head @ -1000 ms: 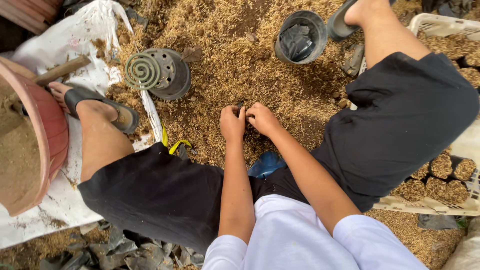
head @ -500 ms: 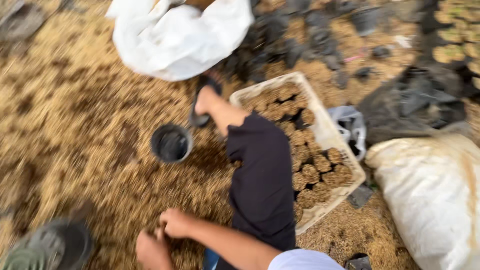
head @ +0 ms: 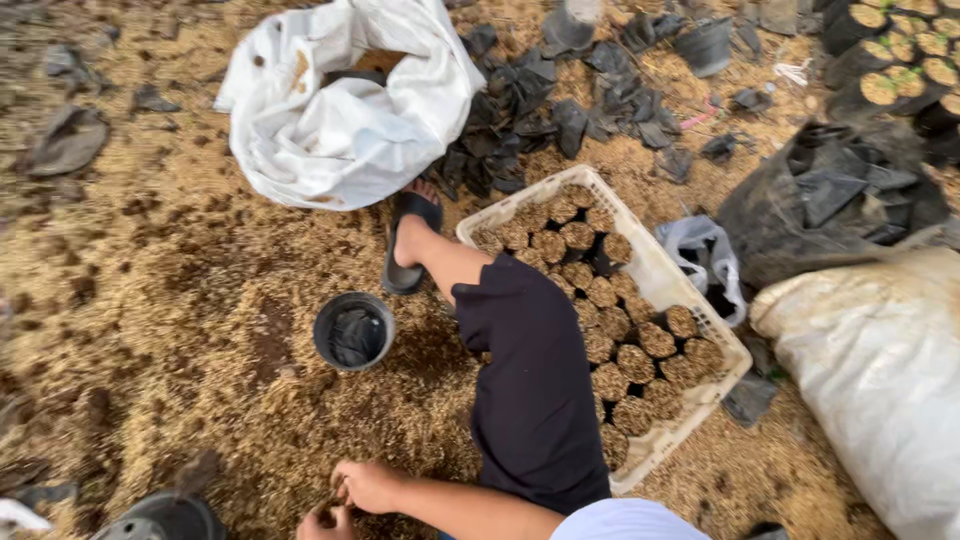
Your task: The person scoops wood shavings from a pile on the floor, compresses them into a ball, places the ball into a small black plastic bag, and then places the bag into a white crate. This process is repeated multiple times.
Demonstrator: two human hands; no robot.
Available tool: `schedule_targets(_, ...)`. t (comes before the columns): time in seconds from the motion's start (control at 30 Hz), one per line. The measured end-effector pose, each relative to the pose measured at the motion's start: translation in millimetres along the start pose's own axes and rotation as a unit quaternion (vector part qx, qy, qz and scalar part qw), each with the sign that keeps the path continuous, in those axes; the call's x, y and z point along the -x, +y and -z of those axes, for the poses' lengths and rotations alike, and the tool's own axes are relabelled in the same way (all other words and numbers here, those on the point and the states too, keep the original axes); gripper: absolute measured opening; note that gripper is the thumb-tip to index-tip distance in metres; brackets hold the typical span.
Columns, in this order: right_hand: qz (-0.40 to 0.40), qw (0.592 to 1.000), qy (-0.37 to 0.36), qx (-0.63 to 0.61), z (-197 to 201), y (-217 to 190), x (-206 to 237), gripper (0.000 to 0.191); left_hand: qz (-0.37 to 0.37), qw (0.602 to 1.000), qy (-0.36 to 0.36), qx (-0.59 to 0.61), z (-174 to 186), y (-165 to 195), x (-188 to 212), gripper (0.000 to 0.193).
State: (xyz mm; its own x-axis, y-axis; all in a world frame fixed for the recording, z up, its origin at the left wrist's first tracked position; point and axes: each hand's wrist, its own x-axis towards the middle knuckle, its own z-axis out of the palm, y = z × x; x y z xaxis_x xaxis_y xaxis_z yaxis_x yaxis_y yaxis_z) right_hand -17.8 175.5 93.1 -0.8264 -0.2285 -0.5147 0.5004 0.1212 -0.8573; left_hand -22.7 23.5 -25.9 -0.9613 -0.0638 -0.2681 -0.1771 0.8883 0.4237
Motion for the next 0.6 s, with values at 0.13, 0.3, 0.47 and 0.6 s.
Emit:
schedule_targets(0.13,-0.038,0.991,0.090,-0.090,-8.2,23.5,-20.9,0.035,-0.055,0.973,0.222,0.007,-6.7,-8.3,23.1,0.027)
schedule_targets(0.3,-0.006,0.972,0.125,-0.200,-21.5,62.3,-46.8,0.026,0.036,0.965,0.192,0.175,3.9,1.0,26.8,0.024)
schedule_targets(0.47,-0.067,0.977,0.112,-0.167,-28.1,85.7,-53.9,0.028,-0.004,0.988,0.091,0.124,29.9,22.5,37.0,0.026)
schedule_targets(0.6,-0.108,0.964,0.023,-0.242,-10.1,81.9,-62.0,0.027,0.018,0.966,0.124,0.225,23.1,20.3,39.2,0.037)
